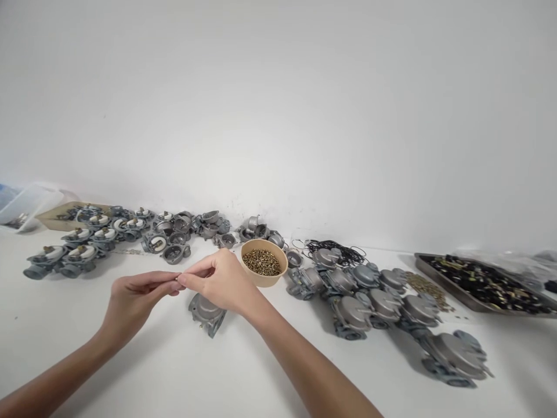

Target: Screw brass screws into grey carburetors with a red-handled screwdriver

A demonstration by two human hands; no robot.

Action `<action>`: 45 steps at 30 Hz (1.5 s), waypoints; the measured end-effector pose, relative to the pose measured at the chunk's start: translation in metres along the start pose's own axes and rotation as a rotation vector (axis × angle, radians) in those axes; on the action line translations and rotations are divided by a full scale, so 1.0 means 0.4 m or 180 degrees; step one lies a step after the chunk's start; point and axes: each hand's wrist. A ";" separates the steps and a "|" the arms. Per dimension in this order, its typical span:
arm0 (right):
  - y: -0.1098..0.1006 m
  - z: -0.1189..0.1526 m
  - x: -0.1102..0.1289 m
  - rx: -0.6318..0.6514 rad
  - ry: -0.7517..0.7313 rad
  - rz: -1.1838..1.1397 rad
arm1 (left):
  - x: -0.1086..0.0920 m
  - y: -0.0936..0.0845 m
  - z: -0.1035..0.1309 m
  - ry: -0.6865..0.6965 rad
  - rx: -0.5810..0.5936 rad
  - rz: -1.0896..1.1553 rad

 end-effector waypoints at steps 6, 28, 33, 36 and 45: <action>0.003 -0.001 -0.005 -0.0092 0.0234 -0.0088 | 0.014 -0.001 -0.002 -0.0215 -0.0023 -0.0016; 0.022 -0.021 -0.023 -0.0646 0.0092 -0.0426 | -0.013 0.002 -0.022 -0.0604 0.0318 0.0458; 0.018 -0.024 -0.042 -0.0432 0.0159 -0.0218 | -0.001 -0.003 -0.023 -0.0935 0.0314 0.0660; 0.005 -0.028 -0.049 -0.0577 0.0292 -0.0270 | -0.002 -0.002 -0.025 -0.1220 0.0309 0.0835; -0.092 0.015 -0.072 -0.0989 0.0431 -0.0447 | -0.008 -0.005 -0.041 -0.1669 0.0572 0.0952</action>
Point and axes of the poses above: each hand's wrist, its own z-axis away from the middle knuckle, its own y-axis out of the palm, x = y × z, and after that the axes turned 6 degrees about z, right-handed
